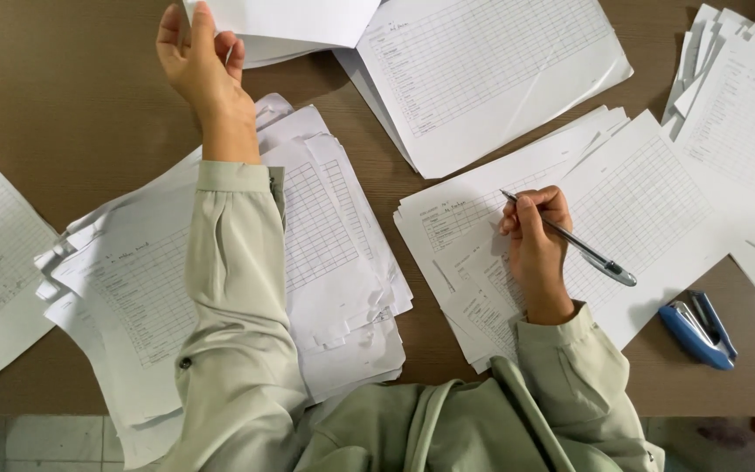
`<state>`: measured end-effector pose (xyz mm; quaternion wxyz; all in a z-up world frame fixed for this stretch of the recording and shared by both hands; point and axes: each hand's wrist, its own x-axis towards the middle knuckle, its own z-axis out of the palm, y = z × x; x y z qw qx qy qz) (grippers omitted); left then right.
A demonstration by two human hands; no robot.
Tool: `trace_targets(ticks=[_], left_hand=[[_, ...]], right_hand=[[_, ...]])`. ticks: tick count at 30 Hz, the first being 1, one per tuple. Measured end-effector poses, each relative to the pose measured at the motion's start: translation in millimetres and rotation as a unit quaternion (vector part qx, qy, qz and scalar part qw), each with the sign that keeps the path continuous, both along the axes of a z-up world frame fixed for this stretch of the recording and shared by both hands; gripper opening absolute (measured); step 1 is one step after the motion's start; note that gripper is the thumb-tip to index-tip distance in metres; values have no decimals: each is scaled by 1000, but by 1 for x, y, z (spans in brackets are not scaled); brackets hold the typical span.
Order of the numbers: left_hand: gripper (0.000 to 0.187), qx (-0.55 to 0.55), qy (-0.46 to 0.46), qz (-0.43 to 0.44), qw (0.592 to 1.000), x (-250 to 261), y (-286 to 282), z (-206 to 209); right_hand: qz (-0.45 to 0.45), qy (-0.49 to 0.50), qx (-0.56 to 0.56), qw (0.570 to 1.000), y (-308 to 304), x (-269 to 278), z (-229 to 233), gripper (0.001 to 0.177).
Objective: The person sits at a desk and writes on a grid-form document using a pen, referencing a separate handwritten sheet. They repeatedly flip pages of the reference sheet and move completed forms to a separate stack while continuing to fill out additional forms.
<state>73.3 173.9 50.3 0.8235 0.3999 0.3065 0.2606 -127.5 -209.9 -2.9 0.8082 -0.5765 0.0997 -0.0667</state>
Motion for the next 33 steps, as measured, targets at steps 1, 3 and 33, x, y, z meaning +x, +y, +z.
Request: trace_targets(ticks=[1,3,33], left_hand=[[45,5,16,4,1000,0,0,-1],[41,9,33,8,999,1,1,-7],[80,-239,32,-153,958,-19,-114,-10]], right_hand=[[-1,1,-2,1000,0,0,-1,13],[-3,2,-4,1000,1,-1,1,13],[-31,-99,-243,965,-66,-52,54,34]])
